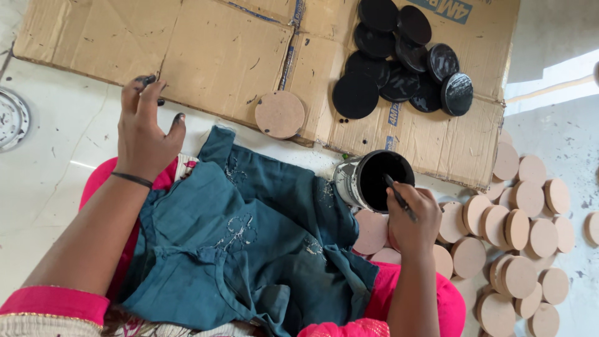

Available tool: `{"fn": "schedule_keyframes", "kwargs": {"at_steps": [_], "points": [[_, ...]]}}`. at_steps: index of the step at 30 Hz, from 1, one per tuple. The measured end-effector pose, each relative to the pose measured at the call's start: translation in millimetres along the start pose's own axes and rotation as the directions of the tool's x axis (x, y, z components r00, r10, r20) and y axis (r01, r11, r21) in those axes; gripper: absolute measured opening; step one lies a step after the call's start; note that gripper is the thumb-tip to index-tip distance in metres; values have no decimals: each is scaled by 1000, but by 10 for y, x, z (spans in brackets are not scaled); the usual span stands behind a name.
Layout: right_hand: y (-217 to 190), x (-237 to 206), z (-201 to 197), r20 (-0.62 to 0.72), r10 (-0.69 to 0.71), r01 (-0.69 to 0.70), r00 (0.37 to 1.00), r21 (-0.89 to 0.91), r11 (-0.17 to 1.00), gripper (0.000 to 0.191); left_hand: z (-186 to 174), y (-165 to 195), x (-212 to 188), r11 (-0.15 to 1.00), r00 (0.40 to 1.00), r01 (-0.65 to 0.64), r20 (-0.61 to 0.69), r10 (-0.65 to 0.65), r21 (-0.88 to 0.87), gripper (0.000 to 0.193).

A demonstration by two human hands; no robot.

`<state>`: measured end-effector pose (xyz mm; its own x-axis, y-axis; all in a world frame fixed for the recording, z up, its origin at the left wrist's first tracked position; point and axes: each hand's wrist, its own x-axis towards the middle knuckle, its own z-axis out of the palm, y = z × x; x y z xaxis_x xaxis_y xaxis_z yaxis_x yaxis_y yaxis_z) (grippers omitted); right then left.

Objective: The person sits on the floor and paints round wooden discs black using a brush and a can of black paint. They hold each disc in one hand, brush paint over its face, and place the finished disc on a cardboard sheet with other painted discs, repeating the cycle with unpainted discs from a pile.

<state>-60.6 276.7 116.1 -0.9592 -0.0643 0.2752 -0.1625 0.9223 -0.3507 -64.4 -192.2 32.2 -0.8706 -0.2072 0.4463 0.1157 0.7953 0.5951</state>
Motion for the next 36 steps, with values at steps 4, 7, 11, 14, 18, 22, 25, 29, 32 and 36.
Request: {"fn": "schedule_keyframes", "kwargs": {"at_steps": [4, 7, 11, 14, 18, 22, 25, 29, 32, 36], "points": [[-30, -147, -25, -80, -188, 189, 979, -3, 982, 18, 34, -38, 9, 999, 1000, -16, -19, 17, 28, 57], [-43, -183, -15, -69, -237, 232, 969, -69, 970, 18, 40, -49, -6, 999, 1000, 25, -12, -25, 23, 58], [-52, -175, 3, -74, -300, 287, 951, -142, 947, 19, 53, -55, -1, 998, 1000, 5, -17, -4, 61, 62], [-44, -171, 41, -79, -308, 291, 948, -173, 941, 19, 79, -71, 3, 996, 998, 39, -51, -35, 78, 64], [-4, -184, 99, -92, -326, 302, 941, -204, 931, 18, 102, -105, 0, 996, 997, 48, -67, -43, 74, 65], [41, -194, 132, -97, -370, 344, 924, -209, 915, 20, 119, -100, -1, 995, 998, 49, -55, -44, 84, 65], [51, -199, 151, -81, -363, 333, 928, -253, 908, 19, 118, -86, 6, 994, 997, 54, -52, -50, 90, 65], [48, -206, 169, -82, -365, 334, 928, -259, 906, 17, 121, -72, 13, 988, 988, 156, 5, -156, 19, 62], [50, -207, 171, -85, -359, 327, 929, -260, 908, 17, 124, -79, 18, 994, 997, 78, -26, -77, 70, 63], [59, -206, 171, -90, -337, 308, 937, -239, 921, 17, 129, -83, 13, 994, 999, 42, -37, -39, 101, 63]]}}
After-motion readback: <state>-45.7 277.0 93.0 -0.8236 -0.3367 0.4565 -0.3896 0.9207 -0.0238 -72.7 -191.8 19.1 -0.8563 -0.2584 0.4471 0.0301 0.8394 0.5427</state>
